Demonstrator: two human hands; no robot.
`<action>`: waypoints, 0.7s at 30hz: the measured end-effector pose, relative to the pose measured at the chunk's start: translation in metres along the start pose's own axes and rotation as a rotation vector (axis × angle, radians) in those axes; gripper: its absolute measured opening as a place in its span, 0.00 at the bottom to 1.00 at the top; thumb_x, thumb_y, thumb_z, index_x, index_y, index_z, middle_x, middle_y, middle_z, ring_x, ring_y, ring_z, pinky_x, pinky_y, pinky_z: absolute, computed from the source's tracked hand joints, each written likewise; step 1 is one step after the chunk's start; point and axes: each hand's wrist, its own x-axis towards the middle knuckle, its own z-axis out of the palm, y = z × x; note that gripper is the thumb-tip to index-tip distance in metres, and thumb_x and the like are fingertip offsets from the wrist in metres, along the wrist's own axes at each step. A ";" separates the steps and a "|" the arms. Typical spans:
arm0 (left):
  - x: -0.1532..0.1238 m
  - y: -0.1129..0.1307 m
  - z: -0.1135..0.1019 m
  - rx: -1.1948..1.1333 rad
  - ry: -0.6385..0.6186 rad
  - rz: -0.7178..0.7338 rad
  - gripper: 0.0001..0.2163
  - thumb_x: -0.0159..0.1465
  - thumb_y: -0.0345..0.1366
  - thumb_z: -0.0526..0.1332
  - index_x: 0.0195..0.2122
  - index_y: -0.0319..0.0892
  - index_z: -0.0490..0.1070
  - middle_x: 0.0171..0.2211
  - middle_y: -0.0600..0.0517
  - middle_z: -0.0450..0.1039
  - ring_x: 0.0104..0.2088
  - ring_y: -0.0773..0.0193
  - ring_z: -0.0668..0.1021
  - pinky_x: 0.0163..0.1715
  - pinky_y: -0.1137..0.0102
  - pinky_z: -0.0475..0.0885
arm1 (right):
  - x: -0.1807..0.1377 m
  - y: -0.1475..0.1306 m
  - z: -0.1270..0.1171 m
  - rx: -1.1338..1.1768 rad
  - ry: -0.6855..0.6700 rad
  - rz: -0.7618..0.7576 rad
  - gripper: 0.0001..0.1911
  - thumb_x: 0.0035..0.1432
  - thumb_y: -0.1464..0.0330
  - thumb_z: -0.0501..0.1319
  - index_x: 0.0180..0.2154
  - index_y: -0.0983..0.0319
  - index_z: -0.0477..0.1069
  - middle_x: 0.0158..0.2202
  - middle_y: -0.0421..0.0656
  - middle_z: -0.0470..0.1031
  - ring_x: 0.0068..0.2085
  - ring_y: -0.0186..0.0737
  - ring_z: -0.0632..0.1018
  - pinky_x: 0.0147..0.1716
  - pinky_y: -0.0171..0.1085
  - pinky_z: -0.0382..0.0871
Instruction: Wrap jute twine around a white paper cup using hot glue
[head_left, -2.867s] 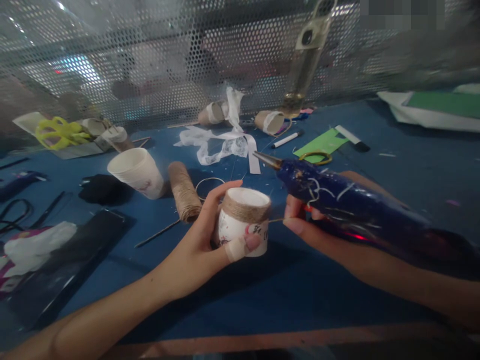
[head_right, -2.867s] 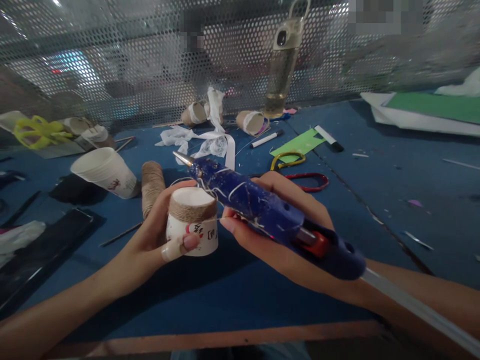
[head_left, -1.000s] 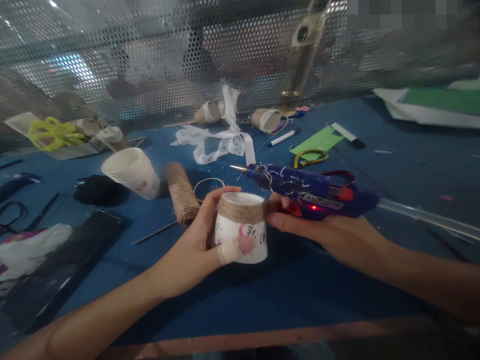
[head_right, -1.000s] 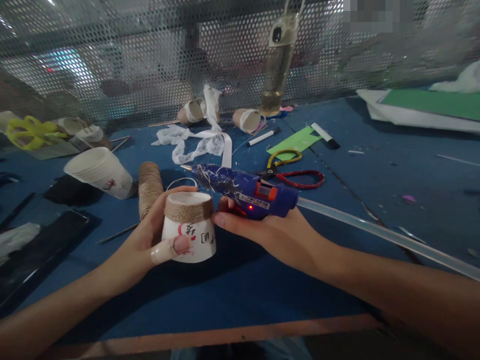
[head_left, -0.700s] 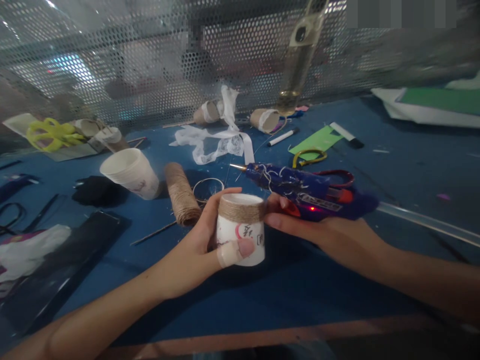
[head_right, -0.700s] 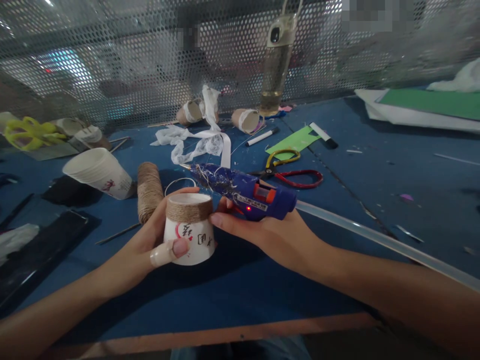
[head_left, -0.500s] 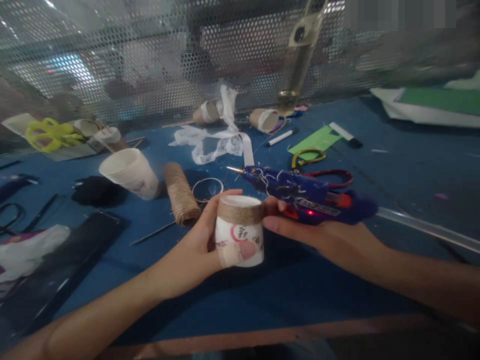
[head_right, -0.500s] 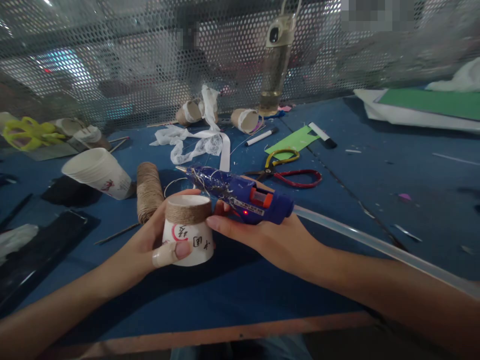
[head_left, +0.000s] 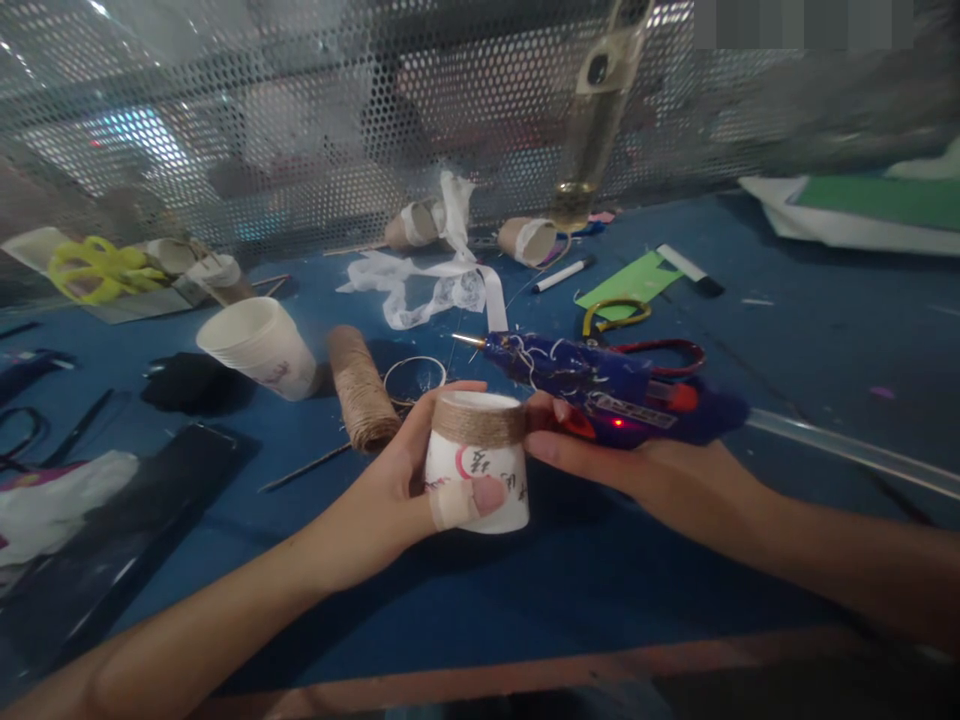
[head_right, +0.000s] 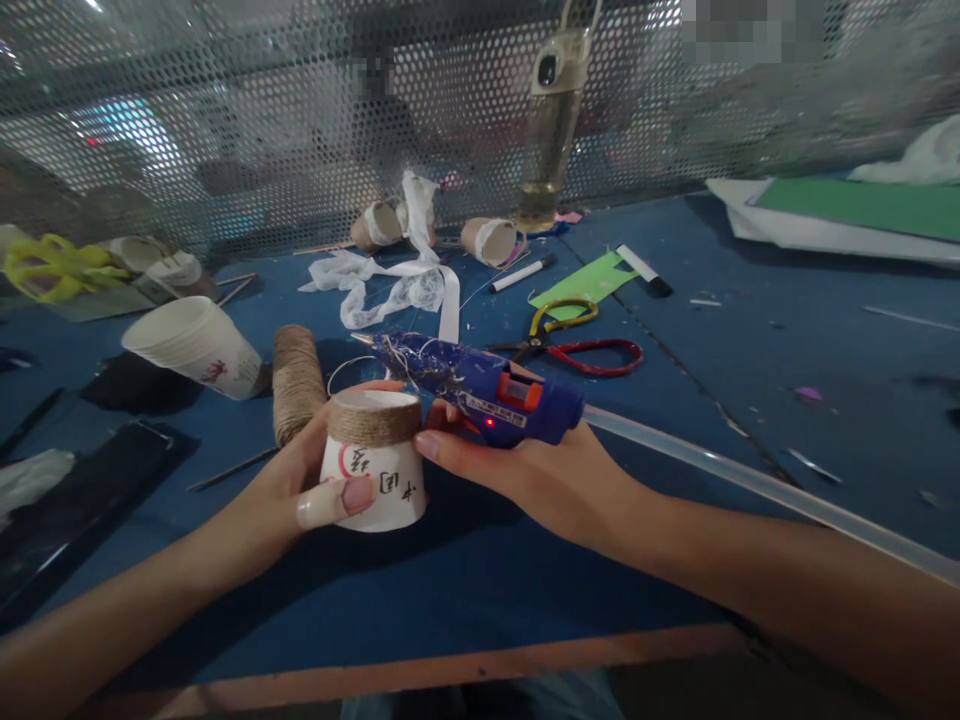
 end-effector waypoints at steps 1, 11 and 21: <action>0.000 -0.001 0.000 -0.004 -0.009 0.002 0.37 0.62 0.38 0.79 0.70 0.53 0.67 0.53 0.49 0.82 0.54 0.51 0.83 0.55 0.61 0.81 | 0.000 0.001 0.001 0.017 0.011 -0.006 0.12 0.53 0.54 0.73 0.34 0.52 0.78 0.37 0.40 0.87 0.44 0.53 0.89 0.51 0.52 0.88; -0.005 -0.006 -0.003 -0.066 0.003 0.068 0.37 0.65 0.48 0.77 0.72 0.52 0.67 0.57 0.45 0.83 0.56 0.46 0.85 0.55 0.58 0.81 | -0.003 0.017 0.003 0.195 -0.134 -0.041 0.19 0.52 0.57 0.79 0.43 0.50 0.77 0.43 0.38 0.90 0.49 0.56 0.91 0.53 0.51 0.90; -0.003 -0.001 0.000 -0.101 0.059 0.033 0.35 0.62 0.54 0.78 0.65 0.44 0.74 0.57 0.43 0.85 0.56 0.49 0.84 0.52 0.64 0.78 | 0.003 0.022 0.000 0.137 -0.103 -0.120 0.27 0.53 0.58 0.82 0.51 0.48 0.75 0.46 0.38 0.89 0.50 0.55 0.90 0.54 0.50 0.89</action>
